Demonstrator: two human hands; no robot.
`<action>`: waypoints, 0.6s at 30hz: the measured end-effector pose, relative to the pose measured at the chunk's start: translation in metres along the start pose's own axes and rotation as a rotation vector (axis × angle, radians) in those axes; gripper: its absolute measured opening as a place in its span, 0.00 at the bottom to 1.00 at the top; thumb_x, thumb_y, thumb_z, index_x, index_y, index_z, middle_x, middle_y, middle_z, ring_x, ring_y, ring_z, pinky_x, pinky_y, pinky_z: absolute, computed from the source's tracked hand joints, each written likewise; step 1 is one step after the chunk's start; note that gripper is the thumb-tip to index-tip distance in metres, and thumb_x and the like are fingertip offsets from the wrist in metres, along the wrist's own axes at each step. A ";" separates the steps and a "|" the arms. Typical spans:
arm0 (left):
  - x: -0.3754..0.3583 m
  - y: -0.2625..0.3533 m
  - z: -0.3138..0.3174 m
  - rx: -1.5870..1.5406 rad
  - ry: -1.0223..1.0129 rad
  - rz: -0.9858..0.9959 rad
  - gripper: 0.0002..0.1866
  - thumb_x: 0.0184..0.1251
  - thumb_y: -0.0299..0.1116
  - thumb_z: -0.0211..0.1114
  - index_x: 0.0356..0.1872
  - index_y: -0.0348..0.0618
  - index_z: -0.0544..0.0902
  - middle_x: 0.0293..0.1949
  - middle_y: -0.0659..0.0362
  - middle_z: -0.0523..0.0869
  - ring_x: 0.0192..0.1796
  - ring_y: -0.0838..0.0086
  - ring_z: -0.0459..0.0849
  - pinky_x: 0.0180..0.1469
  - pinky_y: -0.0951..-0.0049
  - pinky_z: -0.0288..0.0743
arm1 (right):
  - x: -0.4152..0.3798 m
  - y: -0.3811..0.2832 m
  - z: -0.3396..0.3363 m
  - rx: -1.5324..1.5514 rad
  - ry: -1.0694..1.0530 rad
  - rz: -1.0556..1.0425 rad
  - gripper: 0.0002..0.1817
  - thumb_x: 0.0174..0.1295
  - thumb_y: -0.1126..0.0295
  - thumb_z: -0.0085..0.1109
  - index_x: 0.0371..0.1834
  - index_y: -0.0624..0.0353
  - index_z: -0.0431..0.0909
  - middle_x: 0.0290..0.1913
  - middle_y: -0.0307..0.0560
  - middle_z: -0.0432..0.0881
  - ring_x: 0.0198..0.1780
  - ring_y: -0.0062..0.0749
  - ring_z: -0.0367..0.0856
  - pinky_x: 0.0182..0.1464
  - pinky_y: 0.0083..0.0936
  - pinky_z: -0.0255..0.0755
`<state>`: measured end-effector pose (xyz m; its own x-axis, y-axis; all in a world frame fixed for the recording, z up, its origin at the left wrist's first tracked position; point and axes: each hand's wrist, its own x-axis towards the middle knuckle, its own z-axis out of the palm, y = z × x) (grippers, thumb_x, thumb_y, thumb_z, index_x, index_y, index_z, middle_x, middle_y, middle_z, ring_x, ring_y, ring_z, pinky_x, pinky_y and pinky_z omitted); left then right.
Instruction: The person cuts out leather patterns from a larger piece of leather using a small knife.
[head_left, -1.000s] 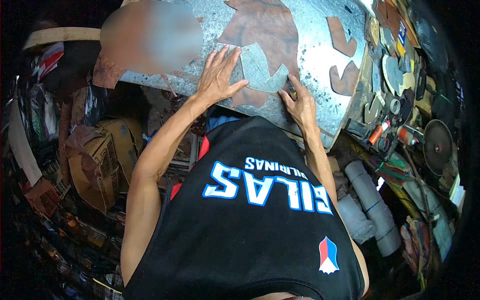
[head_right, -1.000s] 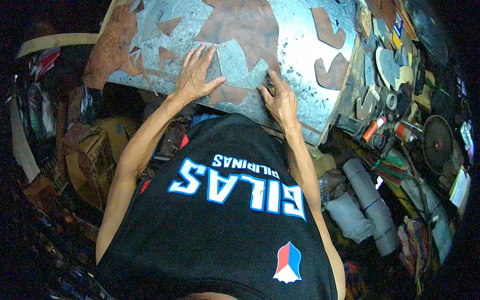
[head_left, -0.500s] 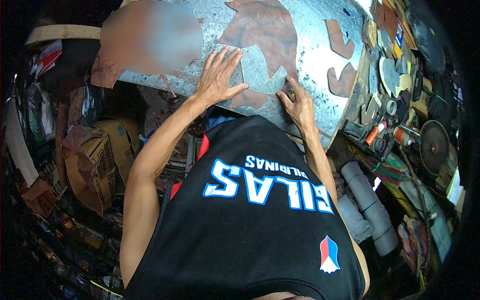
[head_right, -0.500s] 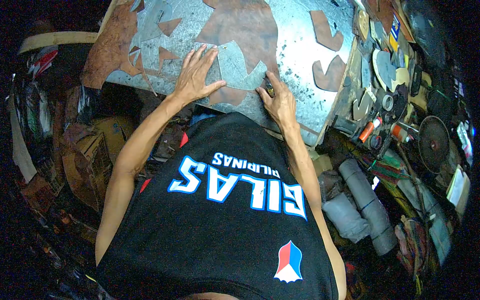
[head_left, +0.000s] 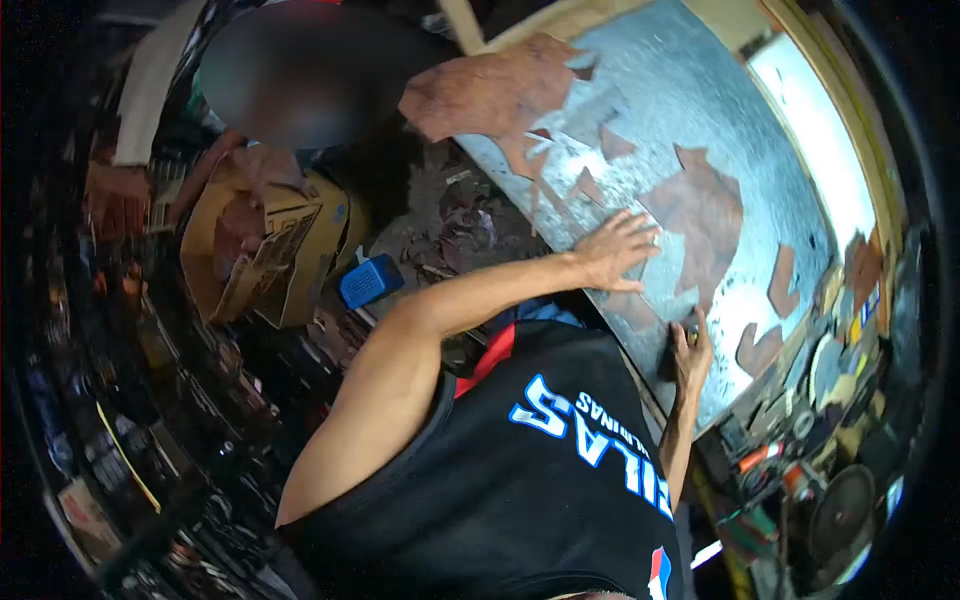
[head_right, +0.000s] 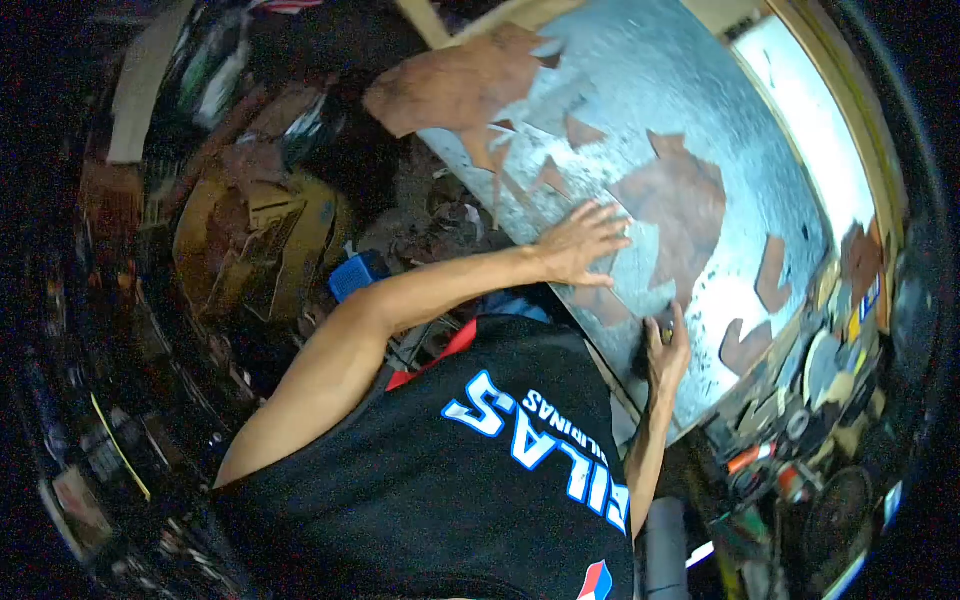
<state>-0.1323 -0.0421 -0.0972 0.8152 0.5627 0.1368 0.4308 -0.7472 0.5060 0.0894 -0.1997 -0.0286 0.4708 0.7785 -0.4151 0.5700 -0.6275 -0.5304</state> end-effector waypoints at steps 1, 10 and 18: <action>0.000 0.000 0.004 -0.024 0.020 0.016 0.40 0.60 0.62 0.64 0.68 0.45 0.73 0.74 0.48 0.63 0.78 0.50 0.53 0.78 0.46 0.42 | 0.003 0.011 0.006 0.001 0.034 -0.078 0.29 0.61 0.66 0.69 0.65 0.60 0.74 0.49 0.56 0.86 0.45 0.35 0.83 0.48 0.31 0.76; 0.005 0.003 0.007 0.007 0.041 0.066 0.40 0.54 0.60 0.67 0.62 0.42 0.77 0.70 0.48 0.68 0.76 0.51 0.56 0.77 0.46 0.44 | 0.005 0.024 0.003 0.225 -0.032 -0.054 0.23 0.70 0.70 0.60 0.67 0.63 0.71 0.44 0.52 0.84 0.42 0.25 0.80 0.45 0.21 0.74; 0.015 0.002 0.025 -0.018 0.042 0.031 0.43 0.50 0.61 0.67 0.66 0.46 0.76 0.75 0.48 0.62 0.79 0.51 0.49 0.78 0.44 0.36 | 0.031 0.058 0.005 -0.029 0.115 -0.303 0.23 0.70 0.63 0.58 0.62 0.68 0.74 0.47 0.56 0.82 0.44 0.36 0.76 0.50 0.30 0.72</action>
<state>-0.1092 -0.0439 -0.1155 0.8111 0.5540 0.1878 0.3981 -0.7580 0.5166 0.1342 -0.2119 -0.0761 0.3489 0.9244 -0.1542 0.7141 -0.3688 -0.5951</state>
